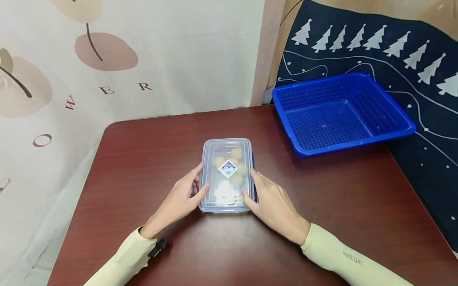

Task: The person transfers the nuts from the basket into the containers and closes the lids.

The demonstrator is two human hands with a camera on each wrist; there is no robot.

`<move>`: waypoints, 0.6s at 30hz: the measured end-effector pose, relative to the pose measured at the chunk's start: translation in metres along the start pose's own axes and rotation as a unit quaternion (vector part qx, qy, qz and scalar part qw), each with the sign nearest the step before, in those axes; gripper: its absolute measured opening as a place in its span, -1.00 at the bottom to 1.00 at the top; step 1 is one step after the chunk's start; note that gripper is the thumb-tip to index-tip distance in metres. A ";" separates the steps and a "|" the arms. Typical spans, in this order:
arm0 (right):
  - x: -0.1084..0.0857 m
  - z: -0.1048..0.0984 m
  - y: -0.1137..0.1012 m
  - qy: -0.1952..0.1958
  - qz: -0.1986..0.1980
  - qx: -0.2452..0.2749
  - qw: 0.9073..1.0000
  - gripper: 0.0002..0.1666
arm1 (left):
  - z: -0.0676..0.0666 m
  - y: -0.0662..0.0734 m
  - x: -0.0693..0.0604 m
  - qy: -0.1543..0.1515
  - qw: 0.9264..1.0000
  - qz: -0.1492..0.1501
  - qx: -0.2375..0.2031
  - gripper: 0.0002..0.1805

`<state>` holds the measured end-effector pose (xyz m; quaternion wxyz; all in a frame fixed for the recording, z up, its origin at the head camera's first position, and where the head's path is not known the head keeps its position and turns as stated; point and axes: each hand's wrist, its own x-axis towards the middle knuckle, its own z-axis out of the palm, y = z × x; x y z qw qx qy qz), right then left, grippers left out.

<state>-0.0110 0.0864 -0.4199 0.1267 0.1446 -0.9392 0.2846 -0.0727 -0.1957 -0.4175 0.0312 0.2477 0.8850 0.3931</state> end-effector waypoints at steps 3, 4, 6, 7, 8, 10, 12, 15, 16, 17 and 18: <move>-0.001 0.000 0.001 -0.004 0.024 0.015 1.000 -0.26 | 0.000 0.000 -0.002 -0.007 1.000 -0.008 -0.007 -0.21; 0.001 -0.001 0.001 -0.011 0.046 0.034 0.998 -0.25 | 0.000 0.000 -0.001 -0.007 1.000 -0.013 -0.017 -0.23; 0.007 0.000 0.006 -0.039 0.102 0.117 0.987 -0.16 | -0.001 -0.003 0.002 -0.013 0.997 -0.036 -0.061 -0.26; 0.011 0.000 0.008 -0.058 0.135 0.172 0.974 -0.09 | -0.001 -0.005 0.003 -0.018 0.994 -0.053 -0.090 -0.25; 0.014 0.000 0.011 -0.077 0.169 0.232 0.955 -0.02 | -0.001 -0.007 0.005 -0.022 0.989 -0.076 -0.125 -0.22; 0.022 0.002 0.017 -0.112 0.230 0.338 0.906 0.09 | -0.002 -0.010 0.008 -0.027 0.972 -0.129 -0.196 -0.14; 0.027 0.003 0.022 -0.139 0.268 0.404 0.863 0.10 | -0.003 -0.013 0.008 -0.033 0.956 -0.168 -0.239 -0.09; 0.028 0.002 0.023 -0.154 0.255 0.388 0.872 -0.09 | -0.002 -0.011 0.007 -0.027 0.959 -0.177 -0.222 -0.15; 0.028 0.001 0.021 -0.151 0.240 0.359 0.889 -0.18 | -0.002 -0.008 0.006 -0.024 0.967 -0.159 -0.196 -0.21; 0.027 0.000 0.018 -0.144 0.219 0.326 0.908 -0.25 | -0.002 -0.005 0.005 -0.018 0.976 -0.140 -0.166 -0.25; 0.026 -0.001 0.015 -0.130 0.196 0.283 0.930 -0.31 | -0.002 -0.002 0.004 -0.007 0.984 -0.121 -0.131 -0.28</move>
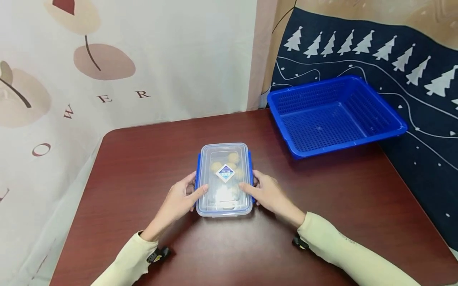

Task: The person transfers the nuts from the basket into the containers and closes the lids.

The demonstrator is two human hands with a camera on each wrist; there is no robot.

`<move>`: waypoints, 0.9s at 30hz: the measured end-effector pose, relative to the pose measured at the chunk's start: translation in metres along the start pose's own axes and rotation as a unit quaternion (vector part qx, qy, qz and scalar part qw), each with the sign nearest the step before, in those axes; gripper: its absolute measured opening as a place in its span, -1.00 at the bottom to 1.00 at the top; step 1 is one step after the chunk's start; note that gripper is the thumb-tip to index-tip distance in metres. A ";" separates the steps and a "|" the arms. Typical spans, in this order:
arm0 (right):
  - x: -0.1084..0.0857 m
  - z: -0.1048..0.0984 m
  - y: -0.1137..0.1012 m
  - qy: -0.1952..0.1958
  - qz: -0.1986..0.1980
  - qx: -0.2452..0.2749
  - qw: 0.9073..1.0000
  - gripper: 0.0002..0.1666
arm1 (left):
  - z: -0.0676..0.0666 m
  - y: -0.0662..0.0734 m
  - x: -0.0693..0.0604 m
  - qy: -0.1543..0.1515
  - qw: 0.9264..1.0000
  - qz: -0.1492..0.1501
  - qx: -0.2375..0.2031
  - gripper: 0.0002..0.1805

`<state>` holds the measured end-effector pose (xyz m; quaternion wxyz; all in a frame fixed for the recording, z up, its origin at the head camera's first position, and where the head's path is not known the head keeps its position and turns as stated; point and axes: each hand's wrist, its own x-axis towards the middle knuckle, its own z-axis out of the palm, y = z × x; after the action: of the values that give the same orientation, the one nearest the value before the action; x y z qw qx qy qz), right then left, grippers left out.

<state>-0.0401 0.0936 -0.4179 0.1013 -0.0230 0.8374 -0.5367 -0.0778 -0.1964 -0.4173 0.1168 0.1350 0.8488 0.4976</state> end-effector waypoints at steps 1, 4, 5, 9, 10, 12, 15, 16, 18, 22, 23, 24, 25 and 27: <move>-0.002 0.002 -0.003 0.020 -0.028 -0.051 0.998 -0.37 | 0.001 0.002 -0.001 0.013 0.999 0.024 0.037 -0.31; -0.007 0.010 -0.012 0.078 -0.097 -0.179 0.976 -0.54 | 0.006 0.006 -0.003 0.051 0.988 0.083 0.122 -0.43; -0.009 0.012 -0.014 0.094 -0.117 -0.214 0.965 -0.59 | 0.008 0.006 -0.004 0.060 0.983 0.093 0.145 -0.47; -0.015 0.020 -0.014 0.123 -0.184 -0.315 0.923 -0.70 | 0.015 0.008 -0.016 0.089 0.960 0.137 0.229 -0.51; -0.015 0.019 -0.015 0.119 -0.206 -0.333 0.913 -0.68 | 0.015 0.008 -0.020 0.095 0.951 0.156 0.251 -0.50; -0.014 0.014 -0.017 0.095 -0.264 -0.364 0.888 -0.55 | 0.010 0.008 -0.026 0.098 0.928 0.205 0.295 -0.44; -0.004 -0.003 -0.027 0.055 -0.366 -0.410 0.833 -0.23 | -0.008 0.011 -0.025 0.098 0.883 0.290 0.356 -0.35; 0.001 -0.010 -0.031 0.046 -0.394 -0.429 0.812 -0.17 | -0.015 0.014 -0.022 0.099 0.866 0.315 0.376 -0.30; 0.012 -0.024 -0.040 0.042 -0.430 -0.460 0.776 -0.08 | -0.030 0.022 -0.014 0.100 0.836 0.347 0.413 -0.17; 0.026 -0.054 -0.054 0.054 -0.437 -0.501 0.745 0.06 | -0.048 0.044 0.008 0.094 0.795 0.379 0.465 0.02; 0.028 -0.060 -0.058 0.057 -0.428 -0.506 0.747 0.10 | -0.051 0.051 0.015 0.091 0.784 0.386 0.478 0.04; 0.029 -0.066 -0.062 0.063 -0.421 -0.511 0.747 0.13 | -0.053 0.057 0.021 0.087 0.774 0.391 0.491 0.07; 0.030 -0.072 -0.065 0.070 -0.415 -0.514 0.747 0.16 | -0.054 0.063 0.028 0.084 0.764 0.396 0.502 0.09; 0.031 -0.078 -0.072 0.080 -0.399 -0.523 0.749 0.21 | -0.057 0.074 0.040 0.082 0.746 0.405 0.523 0.12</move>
<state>-0.0908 0.1289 -0.3258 -0.2172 -0.3612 0.9068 -0.0064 -0.1256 -0.1946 -0.3281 -0.2543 0.4645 0.8481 -0.0146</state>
